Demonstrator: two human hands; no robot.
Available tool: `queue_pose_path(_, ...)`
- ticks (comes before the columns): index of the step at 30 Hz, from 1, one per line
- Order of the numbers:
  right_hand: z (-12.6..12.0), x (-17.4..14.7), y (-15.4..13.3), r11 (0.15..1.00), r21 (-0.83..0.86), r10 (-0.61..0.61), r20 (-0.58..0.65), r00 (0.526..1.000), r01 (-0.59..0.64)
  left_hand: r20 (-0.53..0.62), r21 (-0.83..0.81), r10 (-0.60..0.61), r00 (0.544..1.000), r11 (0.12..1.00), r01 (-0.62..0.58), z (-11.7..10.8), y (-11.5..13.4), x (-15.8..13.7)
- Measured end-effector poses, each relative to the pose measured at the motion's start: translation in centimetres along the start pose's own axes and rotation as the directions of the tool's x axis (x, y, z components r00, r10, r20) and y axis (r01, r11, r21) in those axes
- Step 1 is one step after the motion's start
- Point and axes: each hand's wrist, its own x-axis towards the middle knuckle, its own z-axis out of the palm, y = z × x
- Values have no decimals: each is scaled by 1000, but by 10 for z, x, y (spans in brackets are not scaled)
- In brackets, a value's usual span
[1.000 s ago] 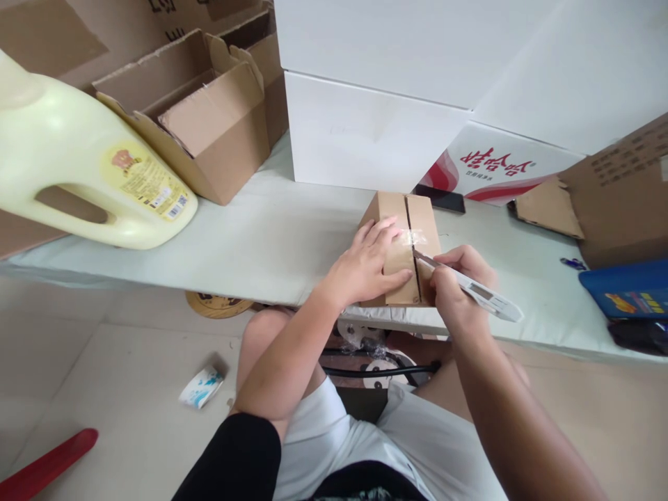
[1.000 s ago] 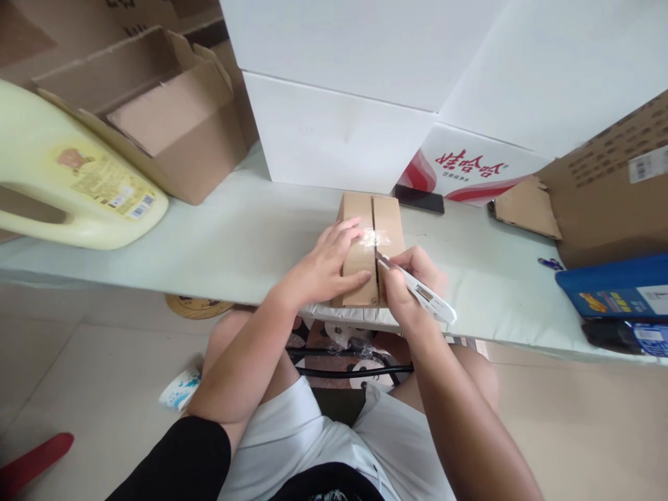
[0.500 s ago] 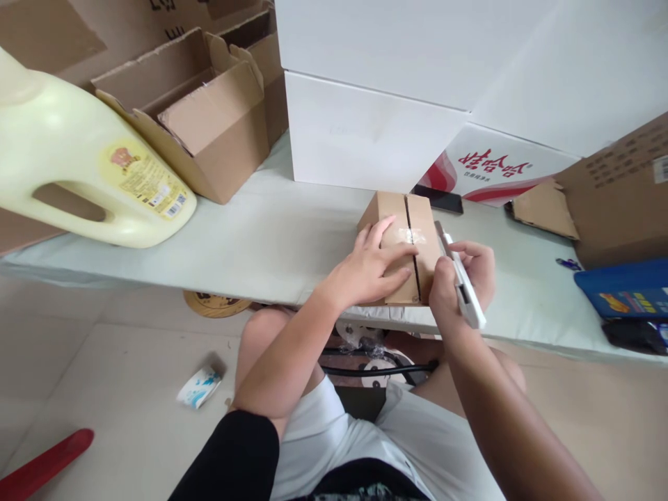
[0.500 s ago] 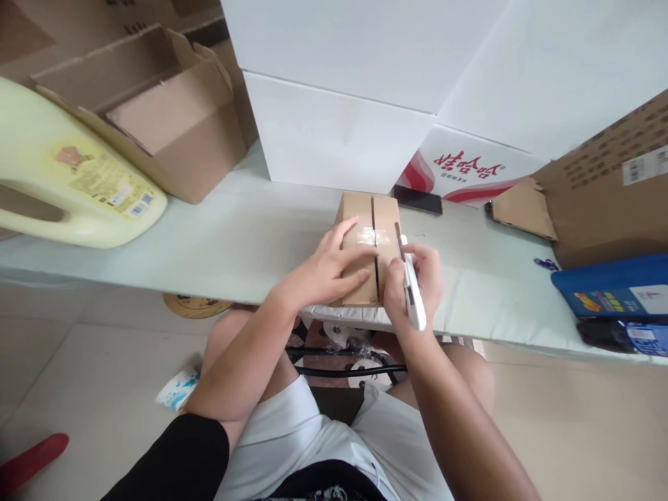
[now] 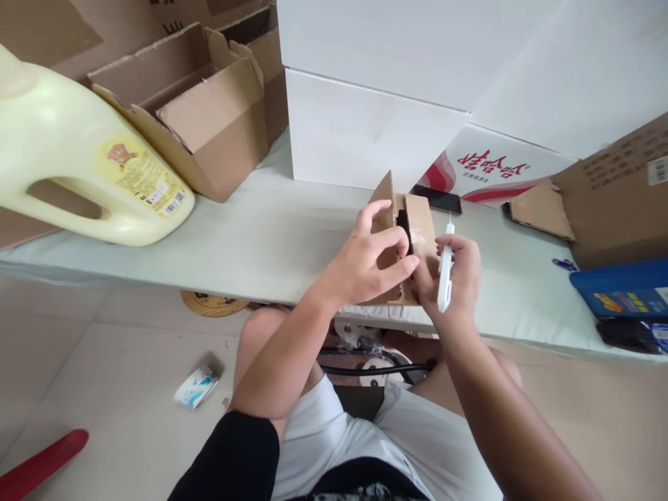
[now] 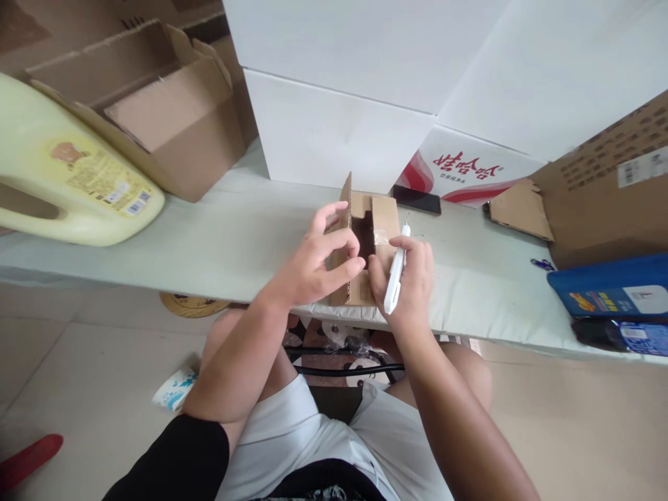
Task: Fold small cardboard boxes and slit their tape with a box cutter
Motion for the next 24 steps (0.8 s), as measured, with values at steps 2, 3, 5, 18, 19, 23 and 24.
queue_pose_path(2, 1, 3, 2, 1000, -14, -19, 47, 999, 20, -15, -46, 1, 1000, 999, -2, -4, -2, 0)
queue_pose_path(3, 0, 5, 2, 999, -20, -24, 69, 997, 26, -11, -65, -3, 1000, 998, 2, -5, -3, -1)
queue_pose_path(5, -2, 10, 4, 1000, -15, 0, 113, 994, 2, -3, -93, -15, 1000, 996, 14, -5, -4, -1)
queue_pose_path(18, -27, 26, 66, 860, 373, 371, 11, 929, -348, -127, -16, -179, 976, 984, 179, -30, -1, -10)
queue_pose_path(19, -25, 20, 79, 932, 192, 309, 18, 951, -307, -151, -5, -200, 968, 980, 201, -34, -1, -11)
queue_pose_path(23, -16, -8, 121, 972, -139, 221, 255, 941, -191, -198, -49, -302, 933, 953, 299, -45, -6, -14)
queue_pose_path(24, -14, -15, 127, 965, -213, 216, 300, 929, -155, -214, -73, -312, 926, 950, 303, -47, -10, -14)
